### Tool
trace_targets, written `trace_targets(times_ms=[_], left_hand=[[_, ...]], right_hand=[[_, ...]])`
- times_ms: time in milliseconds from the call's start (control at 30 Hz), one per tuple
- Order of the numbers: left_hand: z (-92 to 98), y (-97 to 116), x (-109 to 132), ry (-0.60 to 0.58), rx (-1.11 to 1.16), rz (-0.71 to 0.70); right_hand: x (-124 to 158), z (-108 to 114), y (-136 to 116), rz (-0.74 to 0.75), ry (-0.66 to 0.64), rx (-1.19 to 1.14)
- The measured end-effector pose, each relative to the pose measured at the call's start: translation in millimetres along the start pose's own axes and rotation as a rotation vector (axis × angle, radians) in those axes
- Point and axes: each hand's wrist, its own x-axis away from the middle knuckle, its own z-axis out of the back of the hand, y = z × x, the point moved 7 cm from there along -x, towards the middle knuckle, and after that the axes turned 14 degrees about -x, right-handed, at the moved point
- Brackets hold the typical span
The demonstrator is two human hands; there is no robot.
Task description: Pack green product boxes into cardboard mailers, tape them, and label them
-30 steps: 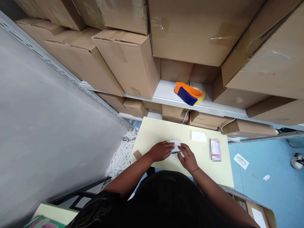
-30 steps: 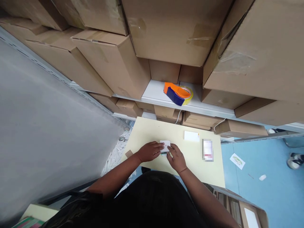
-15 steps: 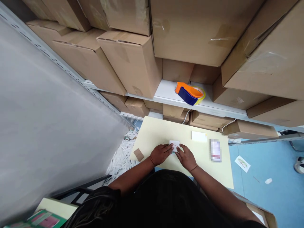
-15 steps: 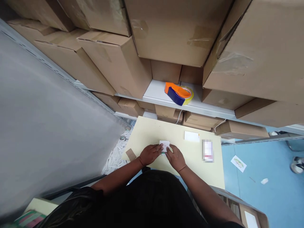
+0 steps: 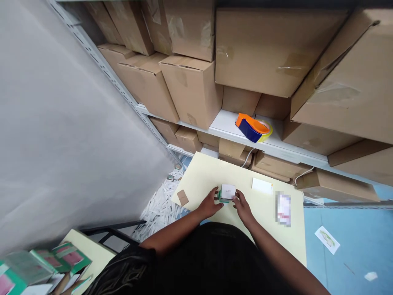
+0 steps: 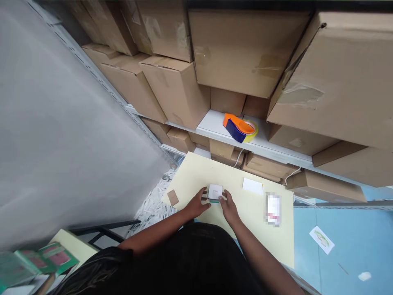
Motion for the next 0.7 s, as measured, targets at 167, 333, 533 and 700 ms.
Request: trace_targets(times_ms=[167,333,533,700], left_hand=[[-18.7,-17.0,-0.1,-0.121,0.029,0.079],[-18.1,-15.0,-7.0,-0.160,0.088,-0.055],[24.1,-33.0,-35.8,-0.125,0.118,-0.085],[83.9,-50.6,-87.5,-0.075,0.060,-0.095]], right_hand=[[-1.0,-2.6,4.9,0.062,-0.122,-0.027],[-2.0,-12.7,-1.2,0.223,-0.189,0.047],[-32.5,-55.1,2.7,0.241,-0.136,0.065],[-89.2,-112.0,-7.6,0.206,-0.103,0.135]])
